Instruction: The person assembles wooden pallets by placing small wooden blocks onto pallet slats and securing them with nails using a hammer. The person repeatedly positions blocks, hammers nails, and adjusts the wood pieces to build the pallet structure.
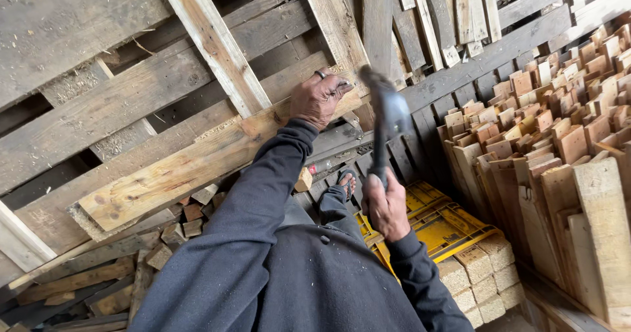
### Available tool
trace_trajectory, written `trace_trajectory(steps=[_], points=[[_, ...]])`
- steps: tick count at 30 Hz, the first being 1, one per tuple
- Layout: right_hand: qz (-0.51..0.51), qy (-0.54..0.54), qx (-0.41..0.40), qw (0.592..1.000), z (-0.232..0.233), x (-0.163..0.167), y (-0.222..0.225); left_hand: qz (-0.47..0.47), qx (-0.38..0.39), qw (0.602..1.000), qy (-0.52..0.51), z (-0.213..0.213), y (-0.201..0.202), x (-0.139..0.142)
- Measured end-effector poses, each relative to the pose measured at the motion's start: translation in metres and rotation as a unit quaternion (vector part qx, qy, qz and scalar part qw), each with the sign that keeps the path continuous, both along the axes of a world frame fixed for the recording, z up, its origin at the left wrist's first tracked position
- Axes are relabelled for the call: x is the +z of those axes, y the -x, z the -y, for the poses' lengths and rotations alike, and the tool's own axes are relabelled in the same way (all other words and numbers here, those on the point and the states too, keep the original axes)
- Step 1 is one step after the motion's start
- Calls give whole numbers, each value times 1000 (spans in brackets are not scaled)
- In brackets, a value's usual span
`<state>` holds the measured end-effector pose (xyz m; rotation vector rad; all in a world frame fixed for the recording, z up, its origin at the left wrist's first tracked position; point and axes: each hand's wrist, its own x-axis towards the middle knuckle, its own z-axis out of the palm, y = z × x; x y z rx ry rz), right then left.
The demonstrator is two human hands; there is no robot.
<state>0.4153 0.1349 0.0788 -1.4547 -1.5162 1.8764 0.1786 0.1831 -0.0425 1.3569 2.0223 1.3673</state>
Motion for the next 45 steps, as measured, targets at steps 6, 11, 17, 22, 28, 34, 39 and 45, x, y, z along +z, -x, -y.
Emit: trace_trajectory(steps=[6, 11, 17, 22, 28, 34, 39, 45], points=[[-44, -11, -47, 998, -7, 13, -5, -35, 0, 999, -22, -2, 1, -18], [-139, -113, -35, 983, -4, -7, -3, 172, 111, 977, -63, -3, 1, -24], [41, -81, -39, 995, -37, 41, 2, 131, 227, 955, -141, -9, -1, -21], [-421, -321, -23, 848, -64, 106, -6, 186, 246, 941, -137, -11, -4, -20], [120, 24, -16, 992, -6, -23, 26, 163, 252, 946, -124, -9, 6, -14], [-154, -357, -37, 921, -77, 51, -17, 201, 277, 933, -113, -14, -4, -13], [-475, -324, -68, 815, -82, 111, 6, 155, 281, 935, -152, -14, -3, -18], [199, 58, 25, 978, -19, 5, 43, 157, 274, 938, -144, -16, 1, -11]])
